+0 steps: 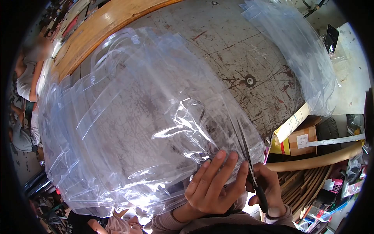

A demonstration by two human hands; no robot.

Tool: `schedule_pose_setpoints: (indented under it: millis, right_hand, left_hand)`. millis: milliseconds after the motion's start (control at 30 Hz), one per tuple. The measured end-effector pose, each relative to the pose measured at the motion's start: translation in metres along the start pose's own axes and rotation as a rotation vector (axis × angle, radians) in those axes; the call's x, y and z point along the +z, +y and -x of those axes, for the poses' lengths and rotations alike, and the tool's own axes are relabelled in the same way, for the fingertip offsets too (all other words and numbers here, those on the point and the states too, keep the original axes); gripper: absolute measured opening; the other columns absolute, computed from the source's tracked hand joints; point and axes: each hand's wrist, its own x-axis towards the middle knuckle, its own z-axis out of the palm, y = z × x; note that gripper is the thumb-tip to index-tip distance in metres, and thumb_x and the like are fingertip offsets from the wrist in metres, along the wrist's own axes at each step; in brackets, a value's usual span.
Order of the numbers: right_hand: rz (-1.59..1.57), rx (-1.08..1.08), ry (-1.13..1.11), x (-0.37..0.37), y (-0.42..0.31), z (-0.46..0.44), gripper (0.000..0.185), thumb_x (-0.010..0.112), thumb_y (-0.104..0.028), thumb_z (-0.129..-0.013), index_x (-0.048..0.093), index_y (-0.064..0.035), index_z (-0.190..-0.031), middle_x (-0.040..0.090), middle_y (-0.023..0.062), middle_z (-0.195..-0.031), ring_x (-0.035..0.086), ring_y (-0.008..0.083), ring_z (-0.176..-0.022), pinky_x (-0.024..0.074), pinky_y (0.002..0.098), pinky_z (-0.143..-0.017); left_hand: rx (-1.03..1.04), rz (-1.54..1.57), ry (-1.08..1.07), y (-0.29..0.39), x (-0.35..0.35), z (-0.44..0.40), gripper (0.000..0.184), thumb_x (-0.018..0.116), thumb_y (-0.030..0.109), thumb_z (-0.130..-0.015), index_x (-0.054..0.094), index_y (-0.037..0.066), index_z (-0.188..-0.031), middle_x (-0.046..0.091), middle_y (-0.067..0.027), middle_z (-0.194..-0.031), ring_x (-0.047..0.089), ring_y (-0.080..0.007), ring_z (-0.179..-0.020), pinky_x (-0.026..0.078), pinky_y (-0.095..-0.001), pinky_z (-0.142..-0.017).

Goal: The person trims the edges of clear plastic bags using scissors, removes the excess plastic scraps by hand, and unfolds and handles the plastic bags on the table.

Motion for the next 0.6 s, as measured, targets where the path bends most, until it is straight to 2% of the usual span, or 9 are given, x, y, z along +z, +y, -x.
schedule_pose_setpoints:
  millis: [167,267,600]
  right_hand:
    - [0.128,-0.058,-0.046,-0.006,0.006,-0.003,0.079,0.088,-0.038,-0.053,0.049,0.0015,-0.109,0.059,0.0048,-0.081,0.054,0.0084,-0.073,0.0427,0.0227,-0.062]
    - [0.049,-0.047,-0.034,-0.004,0.008,-0.003,0.078,0.087,-0.040,-0.053,0.049,0.0008,-0.107,0.058,0.0035,-0.079,0.053,0.0074,-0.070,0.0414,0.0221,-0.060]
    - [0.057,0.022,0.059,0.002,-0.004,0.001,0.078,0.087,-0.040,-0.052,0.052,0.0009,-0.108,0.058,0.0034,-0.083,0.053,0.0077,-0.074,0.0420,0.0233,-0.062]
  left_hand:
    - [0.034,-0.027,0.022,-0.002,0.002,0.002,0.021,0.068,0.022,-0.074,0.068,0.020,-0.095,0.065,-0.0074,-0.101,0.061,-0.0275,-0.097,0.049,-0.0354,-0.077]
    - [0.021,-0.019,0.018,-0.001,0.001,0.002,0.021,0.068,0.022,-0.074,0.068,0.020,-0.095,0.065,-0.0072,-0.101,0.061,-0.0274,-0.097,0.049,-0.0356,-0.078]
    - [-0.008,-0.013,0.031,-0.001,0.000,0.003,0.022,0.070,0.023,-0.073,0.068,0.022,-0.095,0.065,-0.0054,-0.101,0.062,-0.0257,-0.095,0.047,-0.0346,-0.078]
